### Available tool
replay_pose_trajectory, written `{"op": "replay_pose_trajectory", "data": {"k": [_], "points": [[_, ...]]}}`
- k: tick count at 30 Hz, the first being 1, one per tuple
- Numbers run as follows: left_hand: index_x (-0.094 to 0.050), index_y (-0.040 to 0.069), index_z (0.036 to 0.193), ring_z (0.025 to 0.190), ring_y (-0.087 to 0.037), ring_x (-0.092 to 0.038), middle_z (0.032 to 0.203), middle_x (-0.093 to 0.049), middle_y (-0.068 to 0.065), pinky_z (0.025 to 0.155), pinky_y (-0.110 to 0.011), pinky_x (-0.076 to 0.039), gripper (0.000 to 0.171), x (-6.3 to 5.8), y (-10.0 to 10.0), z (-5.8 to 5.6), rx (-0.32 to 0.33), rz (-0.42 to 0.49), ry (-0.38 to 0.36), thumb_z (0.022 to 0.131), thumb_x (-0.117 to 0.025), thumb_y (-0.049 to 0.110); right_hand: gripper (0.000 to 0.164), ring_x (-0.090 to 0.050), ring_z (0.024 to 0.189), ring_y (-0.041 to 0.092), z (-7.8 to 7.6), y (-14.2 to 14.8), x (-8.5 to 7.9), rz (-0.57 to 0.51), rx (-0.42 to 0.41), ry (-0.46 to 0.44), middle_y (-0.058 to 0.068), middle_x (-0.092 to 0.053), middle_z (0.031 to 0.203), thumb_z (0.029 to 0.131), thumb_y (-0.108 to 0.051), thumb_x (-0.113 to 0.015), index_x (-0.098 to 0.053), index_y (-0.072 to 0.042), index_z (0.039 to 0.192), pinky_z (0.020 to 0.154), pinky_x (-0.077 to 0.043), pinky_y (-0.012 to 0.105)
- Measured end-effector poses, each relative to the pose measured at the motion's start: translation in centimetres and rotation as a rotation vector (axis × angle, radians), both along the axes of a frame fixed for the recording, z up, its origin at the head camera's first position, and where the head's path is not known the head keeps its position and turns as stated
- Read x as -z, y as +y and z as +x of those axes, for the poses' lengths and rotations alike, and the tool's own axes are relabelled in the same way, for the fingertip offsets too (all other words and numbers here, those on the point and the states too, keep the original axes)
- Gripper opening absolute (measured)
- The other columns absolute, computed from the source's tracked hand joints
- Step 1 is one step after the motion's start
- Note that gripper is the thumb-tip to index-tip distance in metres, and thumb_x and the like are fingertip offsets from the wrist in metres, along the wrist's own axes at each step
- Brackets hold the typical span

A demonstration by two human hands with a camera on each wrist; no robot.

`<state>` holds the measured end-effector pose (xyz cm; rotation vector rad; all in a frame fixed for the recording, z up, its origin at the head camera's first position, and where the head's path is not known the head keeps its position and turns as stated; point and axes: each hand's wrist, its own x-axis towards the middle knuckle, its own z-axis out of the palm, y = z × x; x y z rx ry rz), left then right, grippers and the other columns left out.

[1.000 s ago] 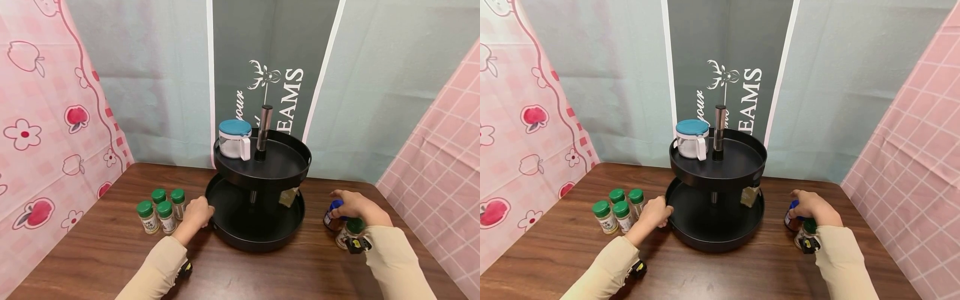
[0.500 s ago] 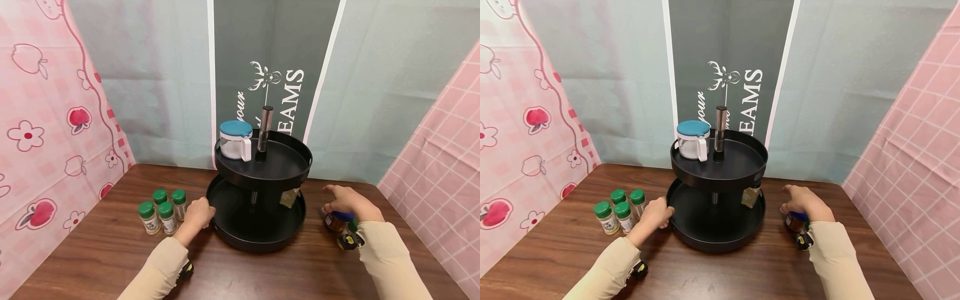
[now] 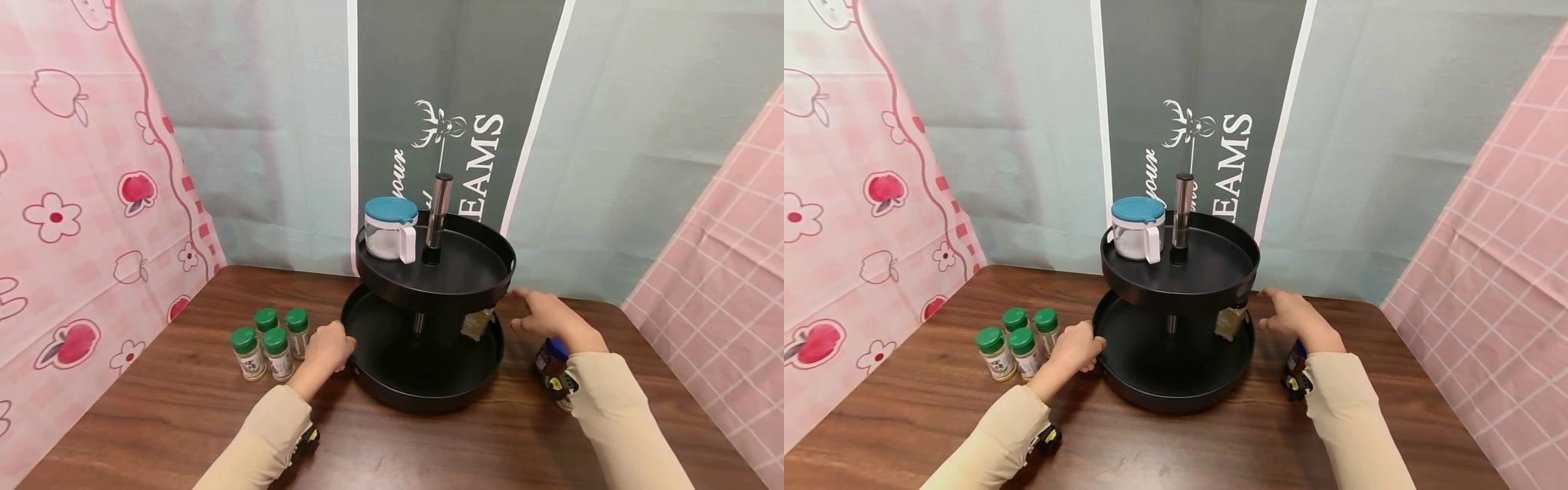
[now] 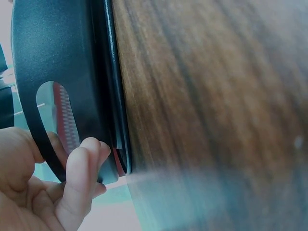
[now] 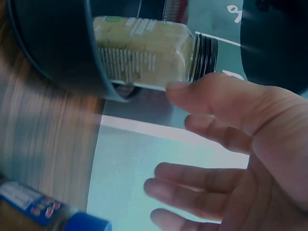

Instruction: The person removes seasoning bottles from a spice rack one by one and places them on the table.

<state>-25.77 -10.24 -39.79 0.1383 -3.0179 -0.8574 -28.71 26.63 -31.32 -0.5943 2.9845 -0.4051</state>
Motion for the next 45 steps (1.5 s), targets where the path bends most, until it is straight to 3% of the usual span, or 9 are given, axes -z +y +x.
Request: {"op": "replay_pose_trajectory", "data": {"k": [6,14,22,26,30,36,45], "points": [[-0.053,0.008,0.063,0.036,-0.015,-0.05,0.037,-0.051,-0.001,0.043,-0.032,-0.043,0.017,0.1,0.1,0.0,0.001,0.002,0.0,0.077,-0.052,0.017,0.061,-0.047,0.102,0.047,-0.6,-1.1,0.2,-0.035,-0.016,0.068,0.033,-0.053,0.115,0.077,-0.015,-0.065,-0.041,0.002,0.131,0.08,-0.043,0.058],[-0.054,0.008,0.065,0.036,-0.015,-0.05,0.039,-0.052,-0.003,0.041,-0.032,-0.043,0.017,-0.1,0.0,0.0,-0.014,0.016,-0.016,0.079,-0.052,0.017,0.038,-0.049,0.1,0.044,-1.3,-2.4,0.8,-0.117,-0.036,0.144,0.027,-0.056,0.111,0.075,-0.017,-0.069,-0.057,-0.002,0.107,0.082,-0.042,0.058],[-0.054,0.008,0.066,0.036,-0.015,-0.05,0.04,-0.053,-0.003,0.042,-0.032,-0.043,0.017,-0.2,0.0,0.0,-0.006,0.016,-0.018,0.08,-0.051,0.018,0.04,-0.053,0.083,0.036,-2.0,-3.3,1.9,-0.266,-0.117,0.219,0.025,-0.058,0.096,0.068,-0.007,-0.072,-0.056,0.008,0.102,0.072,-0.045,0.053],[-0.053,0.008,0.067,0.037,-0.016,-0.05,0.04,-0.053,-0.003,0.042,-0.032,-0.043,0.016,-0.2,0.1,0.0,-0.005,0.015,-0.015,0.08,-0.052,0.018,0.038,-0.053,0.085,0.036,-2.3,-3.7,2.8,-0.314,-0.174,0.254,0.025,-0.058,0.096,0.067,-0.002,-0.071,-0.056,0.009,0.101,0.073,-0.045,0.054],[-0.053,0.008,0.067,0.036,-0.016,-0.05,0.039,-0.052,-0.002,0.042,-0.032,-0.043,0.015,-0.2,0.1,0.0,-0.003,0.011,-0.007,0.079,-0.052,0.017,0.035,-0.049,0.081,0.033,-2.5,-4.0,3.3,-0.307,-0.218,0.271,0.023,-0.054,0.096,0.067,0.001,-0.068,-0.055,0.008,0.099,0.071,-0.043,0.052],[-0.053,0.008,0.066,0.036,-0.015,-0.05,0.038,-0.051,-0.002,0.043,-0.032,-0.043,0.016,-0.3,0.1,0.0,-0.003,0.009,0.0,0.079,-0.052,0.018,0.026,-0.045,0.074,0.029,-2.3,-4.2,3.2,-0.273,-0.202,0.234,0.017,-0.052,0.09,0.07,0.004,-0.065,-0.056,0.004,0.094,0.062,-0.035,0.045],[-0.053,0.008,0.066,0.036,-0.015,-0.05,0.038,-0.051,-0.002,0.043,-0.031,-0.043,0.016,-0.2,0.0,0.1,-0.003,0.011,0.003,0.078,-0.052,0.017,0.018,-0.043,0.07,0.026,-2.2,-4.1,3.1,-0.271,-0.237,0.228,0.01,-0.05,0.08,0.072,0.006,-0.063,-0.056,0.001,0.089,0.061,-0.031,0.043]]}}
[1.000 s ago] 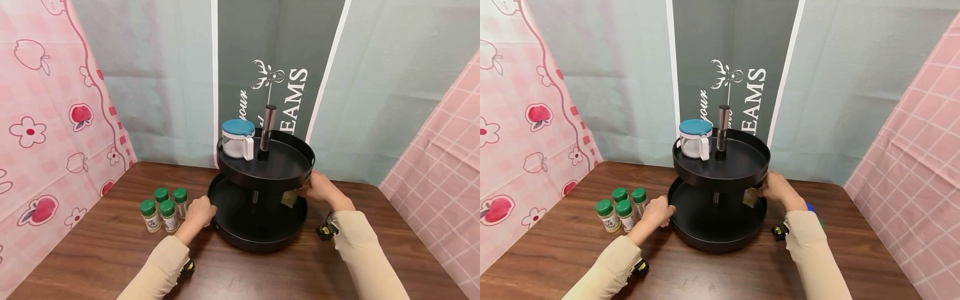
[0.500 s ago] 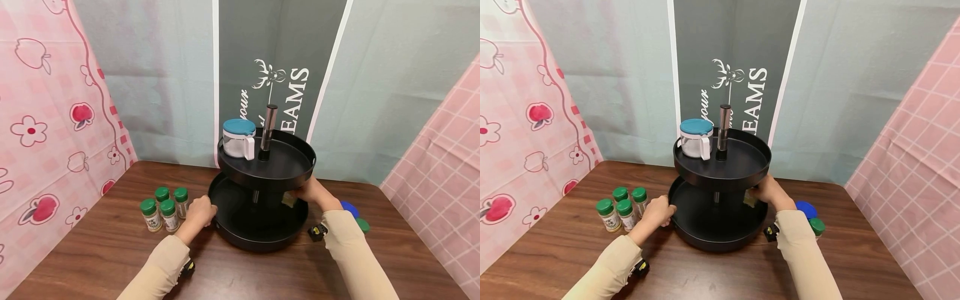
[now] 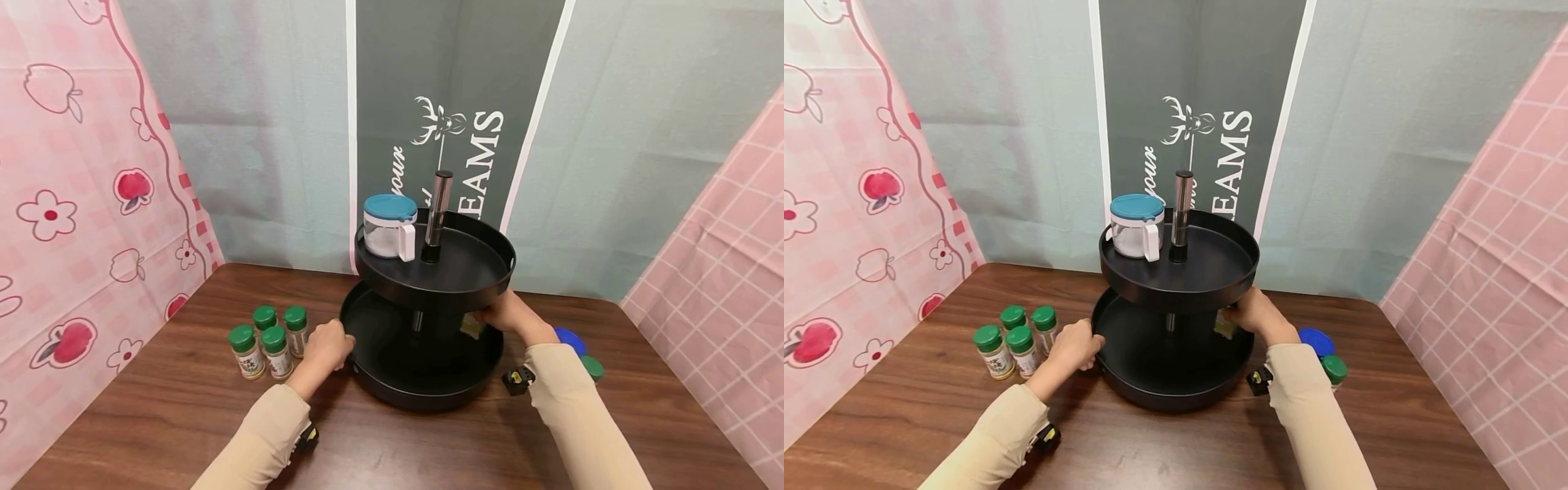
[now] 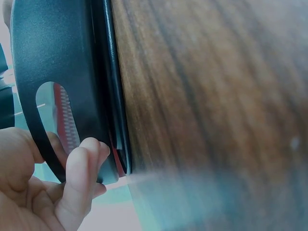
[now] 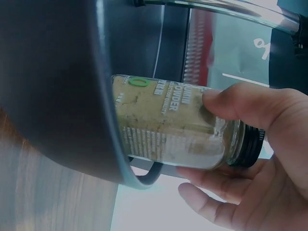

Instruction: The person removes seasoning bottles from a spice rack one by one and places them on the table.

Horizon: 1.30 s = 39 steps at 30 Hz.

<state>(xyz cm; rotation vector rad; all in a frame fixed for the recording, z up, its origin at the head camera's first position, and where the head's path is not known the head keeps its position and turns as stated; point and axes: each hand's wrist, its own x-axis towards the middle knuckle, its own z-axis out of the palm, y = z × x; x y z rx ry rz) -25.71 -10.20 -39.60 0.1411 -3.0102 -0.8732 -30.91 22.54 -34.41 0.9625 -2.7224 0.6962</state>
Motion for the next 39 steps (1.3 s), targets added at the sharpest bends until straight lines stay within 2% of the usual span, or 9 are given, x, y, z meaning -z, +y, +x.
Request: {"op": "replay_pose_trajectory", "data": {"k": [6,13,17,21,30,39], "points": [[-0.053,0.008,0.066,0.035,-0.015,-0.05,0.038,-0.051,-0.002,0.042,-0.032,-0.043,0.015,0.0,0.0,0.0,0.006,0.002,0.004,0.079,-0.052,0.017,0.016,-0.043,0.066,0.024,0.1,0.2,-0.2,-0.015,-0.01,0.046,0.007,-0.05,0.073,0.069,0.006,-0.065,-0.056,-0.002,0.08,0.059,-0.035,0.042],[-0.052,0.008,0.066,0.036,-0.016,-0.05,0.038,-0.051,-0.002,0.043,-0.032,-0.043,0.016,-0.1,0.0,0.0,0.006,-0.001,0.002,0.079,-0.052,0.017,0.015,-0.051,0.065,0.022,0.8,0.6,-1.3,0.001,0.094,-0.017,0.008,-0.06,0.073,0.071,-0.005,-0.071,-0.063,-0.002,0.084,0.059,-0.043,0.042],[-0.053,0.008,0.066,0.038,-0.017,-0.05,0.038,-0.052,-0.002,0.044,-0.032,-0.043,0.016,-0.2,-0.1,0.0,0.006,-0.002,-0.009,0.079,-0.052,0.018,0.019,-0.05,0.063,0.021,1.0,0.7,-2.5,0.042,0.143,-0.028,0.008,-0.059,0.071,0.071,-0.011,-0.072,-0.062,-0.003,0.085,0.057,-0.042,0.041],[-0.053,0.008,0.067,0.038,-0.017,-0.05,0.039,-0.052,-0.002,0.045,-0.033,-0.043,0.016,-0.1,-0.1,0.0,0.009,-0.003,-0.004,0.079,-0.052,0.018,0.02,-0.049,0.062,0.019,1.1,0.9,-2.9,0.07,0.185,-0.049,0.005,-0.061,0.072,0.072,-0.014,-0.071,-0.061,-0.006,0.088,0.056,-0.039,0.039],[-0.053,0.008,0.068,0.037,-0.016,-0.05,0.041,-0.052,-0.003,0.043,-0.032,-0.042,0.015,0.1,-0.1,0.1,0.013,0.013,-0.011,0.079,-0.051,0.017,0.024,-0.057,0.074,0.026,1.1,1.2,-2.8,0.074,0.188,-0.023,0.012,-0.065,0.084,0.073,-0.017,-0.071,-0.061,-0.007,0.092,0.063,-0.046,0.046],[-0.053,0.008,0.064,0.036,-0.016,-0.049,0.038,-0.051,-0.002,0.043,-0.031,-0.042,0.016,0.2,-0.2,0.1,0.023,0.007,0.017,0.078,-0.052,0.017,0.029,-0.058,0.082,0.031,1.3,1.5,-2.9,0.075,0.196,-0.02,0.017,-0.065,0.092,0.073,-0.019,-0.072,-0.06,-0.007,0.097,0.069,-0.047,0.051]]}}
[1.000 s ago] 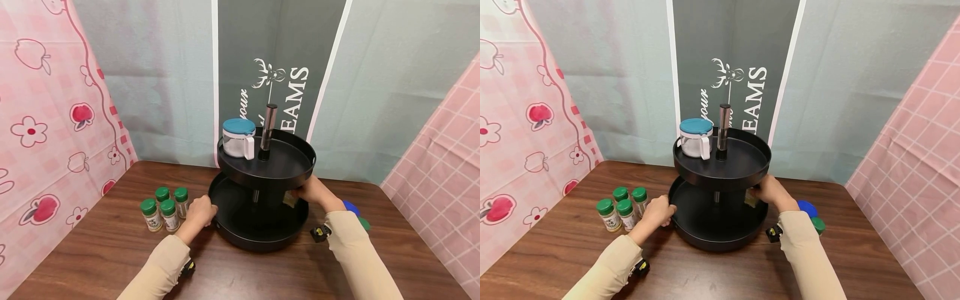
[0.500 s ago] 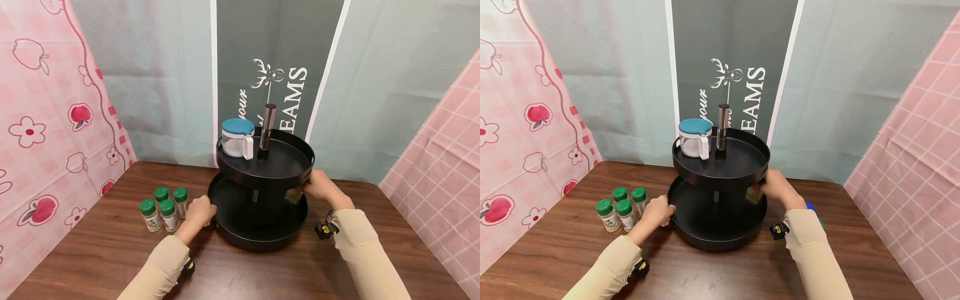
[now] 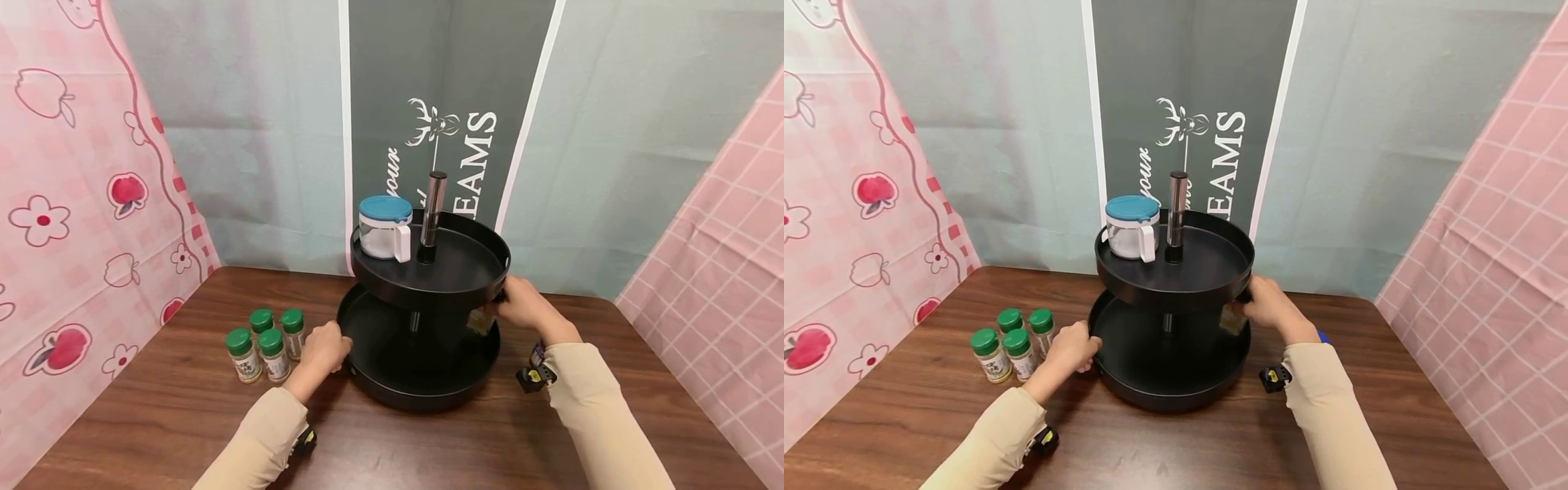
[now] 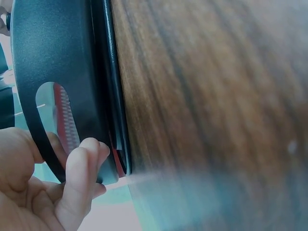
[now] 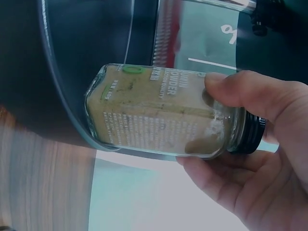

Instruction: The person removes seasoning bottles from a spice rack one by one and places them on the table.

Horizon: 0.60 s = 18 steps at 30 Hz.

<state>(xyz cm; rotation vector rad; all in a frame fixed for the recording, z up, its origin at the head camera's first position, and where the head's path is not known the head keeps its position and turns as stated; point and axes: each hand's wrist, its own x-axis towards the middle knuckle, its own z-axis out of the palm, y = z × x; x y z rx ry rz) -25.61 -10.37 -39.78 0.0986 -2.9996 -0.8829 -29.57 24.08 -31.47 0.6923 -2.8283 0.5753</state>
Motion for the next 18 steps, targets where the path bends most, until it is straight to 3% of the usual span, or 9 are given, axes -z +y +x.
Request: {"op": "replay_pose_trajectory", "data": {"k": [18], "points": [[-0.054,0.007,0.068,0.037,-0.016,-0.051,0.043,-0.054,-0.004,0.043,-0.032,-0.043,0.016,-0.1,-0.1,-0.1,-0.01,0.001,-0.038,0.08,-0.051,0.018,0.045,-0.053,0.076,0.029,2.0,1.7,-1.5,0.014,0.032,0.02,0.015,-0.06,0.089,0.076,-0.019,-0.07,-0.049,-0.006,0.115,0.064,-0.044,0.048]]}}
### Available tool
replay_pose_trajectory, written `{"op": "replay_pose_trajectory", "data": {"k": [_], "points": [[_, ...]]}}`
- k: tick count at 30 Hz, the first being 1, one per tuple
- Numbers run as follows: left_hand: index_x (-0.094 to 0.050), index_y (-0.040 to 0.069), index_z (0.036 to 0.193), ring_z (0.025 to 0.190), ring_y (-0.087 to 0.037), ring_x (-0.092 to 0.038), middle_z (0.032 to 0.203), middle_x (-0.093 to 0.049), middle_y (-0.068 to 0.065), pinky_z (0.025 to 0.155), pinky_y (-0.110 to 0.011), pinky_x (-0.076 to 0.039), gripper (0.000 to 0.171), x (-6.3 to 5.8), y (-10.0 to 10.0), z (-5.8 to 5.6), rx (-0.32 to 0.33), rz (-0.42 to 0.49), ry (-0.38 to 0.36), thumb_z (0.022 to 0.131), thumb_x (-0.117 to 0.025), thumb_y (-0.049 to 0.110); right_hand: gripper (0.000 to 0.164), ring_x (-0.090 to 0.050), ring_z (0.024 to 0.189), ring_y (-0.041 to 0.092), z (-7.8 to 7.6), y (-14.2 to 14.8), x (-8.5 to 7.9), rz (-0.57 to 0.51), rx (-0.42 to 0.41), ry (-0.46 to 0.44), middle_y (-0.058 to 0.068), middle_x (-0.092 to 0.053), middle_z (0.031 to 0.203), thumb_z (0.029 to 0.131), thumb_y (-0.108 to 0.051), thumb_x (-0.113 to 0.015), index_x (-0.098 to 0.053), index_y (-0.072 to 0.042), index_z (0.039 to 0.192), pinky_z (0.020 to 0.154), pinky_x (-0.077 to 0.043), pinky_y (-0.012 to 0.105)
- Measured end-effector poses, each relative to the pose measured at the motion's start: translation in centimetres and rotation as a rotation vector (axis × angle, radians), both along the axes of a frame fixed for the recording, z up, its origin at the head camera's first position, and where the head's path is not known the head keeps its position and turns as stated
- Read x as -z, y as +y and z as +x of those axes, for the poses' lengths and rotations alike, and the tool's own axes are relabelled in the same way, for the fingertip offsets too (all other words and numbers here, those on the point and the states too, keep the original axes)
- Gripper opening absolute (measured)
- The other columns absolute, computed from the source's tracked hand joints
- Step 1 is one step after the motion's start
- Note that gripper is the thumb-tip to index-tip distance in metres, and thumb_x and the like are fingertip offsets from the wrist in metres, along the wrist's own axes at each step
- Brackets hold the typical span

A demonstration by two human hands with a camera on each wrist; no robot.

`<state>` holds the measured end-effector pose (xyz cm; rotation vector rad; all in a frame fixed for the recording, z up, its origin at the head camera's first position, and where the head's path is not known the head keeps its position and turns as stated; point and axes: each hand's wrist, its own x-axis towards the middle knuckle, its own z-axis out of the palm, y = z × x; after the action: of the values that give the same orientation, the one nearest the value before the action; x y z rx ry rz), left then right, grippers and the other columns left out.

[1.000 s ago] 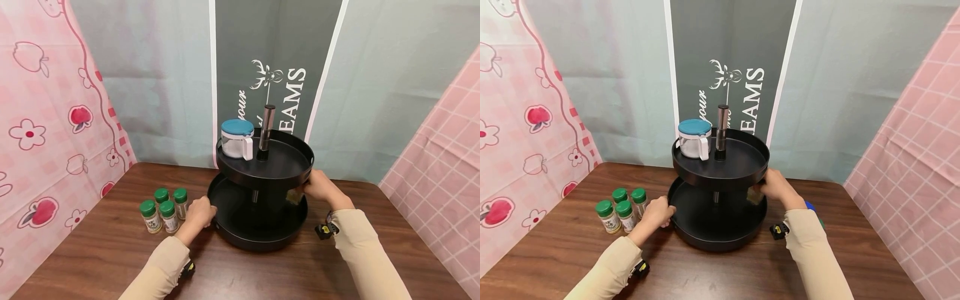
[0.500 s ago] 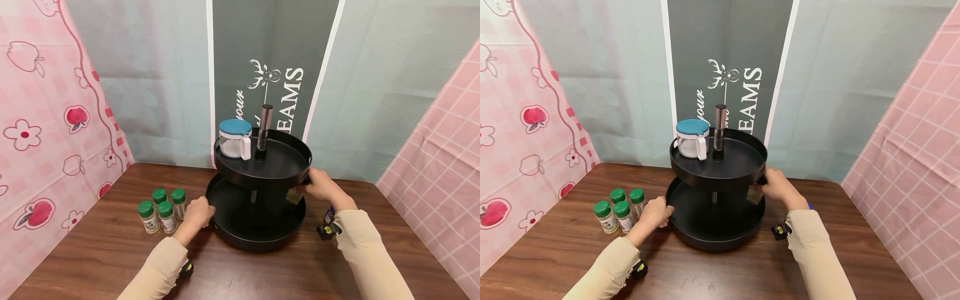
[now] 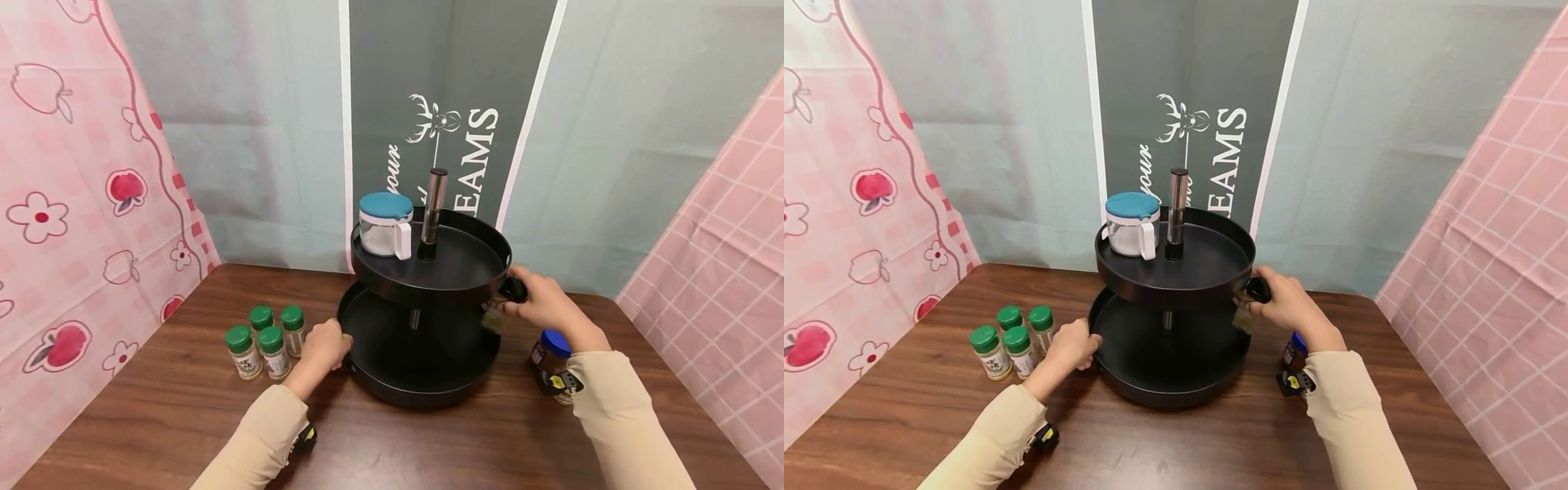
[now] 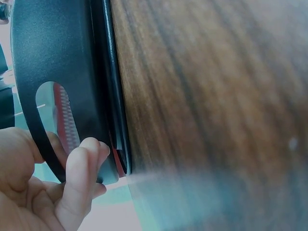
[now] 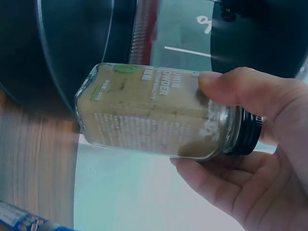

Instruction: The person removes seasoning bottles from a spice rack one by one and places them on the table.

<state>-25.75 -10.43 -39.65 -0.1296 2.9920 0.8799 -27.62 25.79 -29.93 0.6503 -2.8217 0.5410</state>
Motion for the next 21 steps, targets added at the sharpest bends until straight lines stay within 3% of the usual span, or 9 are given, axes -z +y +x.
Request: {"op": "replay_pose_trajectory", "data": {"k": [13,21], "points": [[-0.054,0.008,0.068,0.037,-0.015,-0.051,0.044,-0.054,-0.004,0.045,-0.032,-0.043,0.016,0.1,0.0,0.1,0.0,-0.009,0.005,0.08,-0.052,0.018,0.04,-0.052,0.068,0.025,1.3,2.0,-0.1,0.026,0.042,-0.033,0.013,-0.06,0.084,0.072,-0.025,-0.074,-0.052,-0.009,0.102,0.057,-0.044,0.042],[-0.053,0.008,0.067,0.037,-0.015,-0.05,0.041,-0.053,-0.003,0.045,-0.032,-0.043,0.017,0.0,0.1,0.0,0.004,-0.005,0.015,0.08,-0.052,0.018,0.04,-0.052,0.07,0.025,2.2,2.6,-0.3,0.004,0.082,-0.102,0.014,-0.059,0.088,0.072,-0.023,-0.074,-0.05,-0.009,0.102,0.058,-0.044,0.041]]}}
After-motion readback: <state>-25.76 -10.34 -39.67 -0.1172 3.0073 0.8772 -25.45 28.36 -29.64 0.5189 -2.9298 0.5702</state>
